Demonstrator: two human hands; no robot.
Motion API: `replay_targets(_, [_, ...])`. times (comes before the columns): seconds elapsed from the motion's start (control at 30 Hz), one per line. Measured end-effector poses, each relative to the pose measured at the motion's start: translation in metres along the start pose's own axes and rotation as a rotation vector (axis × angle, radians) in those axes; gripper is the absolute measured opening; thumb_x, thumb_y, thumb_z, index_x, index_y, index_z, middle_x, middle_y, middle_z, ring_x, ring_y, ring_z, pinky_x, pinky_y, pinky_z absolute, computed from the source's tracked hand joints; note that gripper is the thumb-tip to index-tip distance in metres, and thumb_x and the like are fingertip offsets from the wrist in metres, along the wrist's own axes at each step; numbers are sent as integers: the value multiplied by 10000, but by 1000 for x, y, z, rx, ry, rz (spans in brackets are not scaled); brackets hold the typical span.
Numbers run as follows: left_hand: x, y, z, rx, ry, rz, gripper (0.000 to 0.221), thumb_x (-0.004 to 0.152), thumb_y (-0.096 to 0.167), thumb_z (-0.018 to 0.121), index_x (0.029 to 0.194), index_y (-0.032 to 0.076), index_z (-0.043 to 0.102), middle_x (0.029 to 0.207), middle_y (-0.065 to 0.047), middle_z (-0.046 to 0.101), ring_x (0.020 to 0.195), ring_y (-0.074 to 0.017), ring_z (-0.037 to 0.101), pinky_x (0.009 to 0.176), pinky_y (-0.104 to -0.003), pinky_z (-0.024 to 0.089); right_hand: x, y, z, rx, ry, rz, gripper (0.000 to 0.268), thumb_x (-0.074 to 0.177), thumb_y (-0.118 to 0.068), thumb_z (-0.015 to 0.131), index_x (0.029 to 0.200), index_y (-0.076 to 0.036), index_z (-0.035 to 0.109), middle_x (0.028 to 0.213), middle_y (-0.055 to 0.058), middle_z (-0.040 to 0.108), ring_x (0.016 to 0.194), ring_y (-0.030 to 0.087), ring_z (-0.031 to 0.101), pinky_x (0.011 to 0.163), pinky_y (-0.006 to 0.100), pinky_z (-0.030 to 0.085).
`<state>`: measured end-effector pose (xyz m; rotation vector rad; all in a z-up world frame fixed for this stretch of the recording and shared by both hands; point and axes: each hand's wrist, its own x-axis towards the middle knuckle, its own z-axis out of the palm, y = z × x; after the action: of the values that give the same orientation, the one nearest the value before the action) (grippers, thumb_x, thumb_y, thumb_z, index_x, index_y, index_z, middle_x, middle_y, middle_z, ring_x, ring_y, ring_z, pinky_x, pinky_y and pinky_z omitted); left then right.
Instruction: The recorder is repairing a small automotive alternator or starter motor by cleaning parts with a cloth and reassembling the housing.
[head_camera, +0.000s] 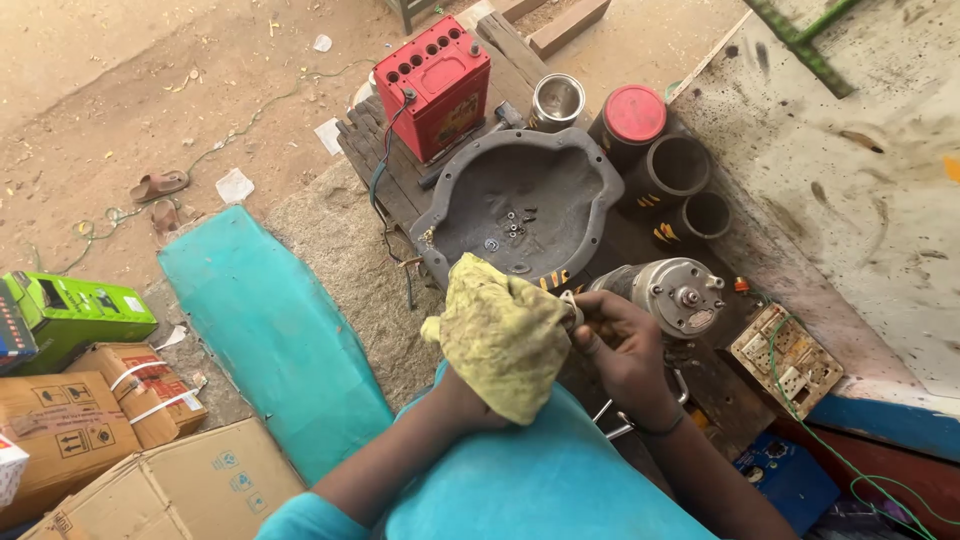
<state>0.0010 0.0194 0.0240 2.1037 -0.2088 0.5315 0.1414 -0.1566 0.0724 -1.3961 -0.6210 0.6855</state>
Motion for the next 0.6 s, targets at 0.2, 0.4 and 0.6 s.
replay_targets(0.2, [-4, -31, -5, 53, -22, 105, 668, 825, 433, 767, 1392, 115, 612, 1432, -128, 601, 1378, -341, 541, 1209, -516, 344, 2, 29, -15, 163, -76, 117, 308, 1003, -99, 701, 1230, 103, 652, 992, 108, 748, 831, 108, 691, 727, 256, 574])
replay_targets(0.4, [-17, -8, 40, -169, 168, -214, 465, 994, 60, 573, 1458, 62, 613, 1562, -228, 529, 1480, -434, 435, 1233, -545, 250, 10, 0, 24, -406, 125, -234, 365, 873, 39, 697, 1235, 3, 669, 1171, 75, 703, 1053, 135, 701, 901, 262, 587])
replay_targets(0.6, [-56, -68, 85, 94, 273, -54, 495, 907, 104, 634, 1393, 25, 590, 1460, -201, 555, 1397, -436, 486, 1207, -525, 321, 7, 27, 11, -169, 130, -163, 345, 898, 46, 669, 1242, 32, 640, 1163, 88, 701, 1062, 140, 670, 907, 264, 548])
